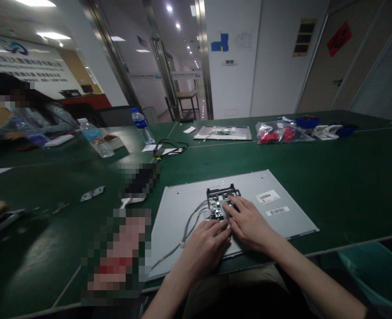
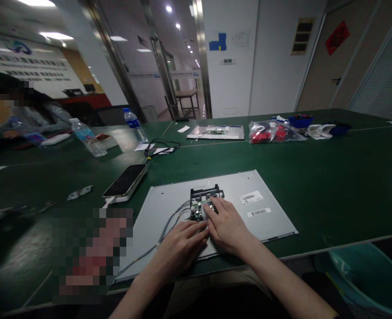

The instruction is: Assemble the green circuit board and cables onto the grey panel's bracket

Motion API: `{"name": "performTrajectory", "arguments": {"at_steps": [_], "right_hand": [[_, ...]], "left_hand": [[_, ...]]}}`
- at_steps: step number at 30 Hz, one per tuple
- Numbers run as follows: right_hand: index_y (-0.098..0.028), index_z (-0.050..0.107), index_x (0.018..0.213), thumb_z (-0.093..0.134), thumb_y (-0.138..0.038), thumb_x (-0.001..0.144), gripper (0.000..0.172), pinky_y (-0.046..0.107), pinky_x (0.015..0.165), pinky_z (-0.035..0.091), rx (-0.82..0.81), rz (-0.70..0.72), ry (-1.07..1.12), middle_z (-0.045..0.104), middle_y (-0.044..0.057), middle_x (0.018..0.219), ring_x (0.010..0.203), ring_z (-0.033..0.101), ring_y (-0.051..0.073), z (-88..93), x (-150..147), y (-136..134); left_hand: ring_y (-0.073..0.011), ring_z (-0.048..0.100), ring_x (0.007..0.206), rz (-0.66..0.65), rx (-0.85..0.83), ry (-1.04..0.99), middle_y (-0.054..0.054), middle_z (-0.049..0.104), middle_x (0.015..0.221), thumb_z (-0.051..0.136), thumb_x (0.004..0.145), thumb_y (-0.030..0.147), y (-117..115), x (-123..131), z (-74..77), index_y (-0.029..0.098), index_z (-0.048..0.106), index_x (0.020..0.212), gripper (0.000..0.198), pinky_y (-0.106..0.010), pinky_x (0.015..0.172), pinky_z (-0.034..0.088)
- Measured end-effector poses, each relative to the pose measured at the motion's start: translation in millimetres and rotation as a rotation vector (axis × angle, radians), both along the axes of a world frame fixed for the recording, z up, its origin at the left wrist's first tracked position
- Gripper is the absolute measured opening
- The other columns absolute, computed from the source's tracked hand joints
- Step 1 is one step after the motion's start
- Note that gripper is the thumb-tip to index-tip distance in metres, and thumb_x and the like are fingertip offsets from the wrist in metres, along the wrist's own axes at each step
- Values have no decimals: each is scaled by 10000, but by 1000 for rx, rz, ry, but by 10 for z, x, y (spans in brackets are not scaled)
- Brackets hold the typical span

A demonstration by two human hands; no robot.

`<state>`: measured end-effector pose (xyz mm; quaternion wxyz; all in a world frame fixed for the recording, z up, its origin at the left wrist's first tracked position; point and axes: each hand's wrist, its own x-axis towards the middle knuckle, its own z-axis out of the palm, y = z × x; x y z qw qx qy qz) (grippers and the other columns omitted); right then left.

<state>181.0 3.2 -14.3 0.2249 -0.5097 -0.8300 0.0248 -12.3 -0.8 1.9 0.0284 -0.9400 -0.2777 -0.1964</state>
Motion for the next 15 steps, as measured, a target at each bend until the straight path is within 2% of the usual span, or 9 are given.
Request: {"name": "performTrajectory", "arguments": {"at_steps": [9,15], "right_hand": [[-195,459,1396,444,-227,922,475,447,1117,320,11,-2,36,419,112,1455,1336,358,262,0,8,5],[-197,507,1344,451,-225,916,432,448,1101,338,48,7,96,474,106,1405,1295,398,253,76,9,-6]], "left_hand": [[-228,630,950,-2,-5,-1,-85,675,1088,495,933,188,-5,-6,-2,195,629,1130,238,-422,822,547],[-218,630,927,3,24,-32,-85,678,1063,500,931,181,-3,-3,-4,198,627,1119,227,-399,814,541]]}}
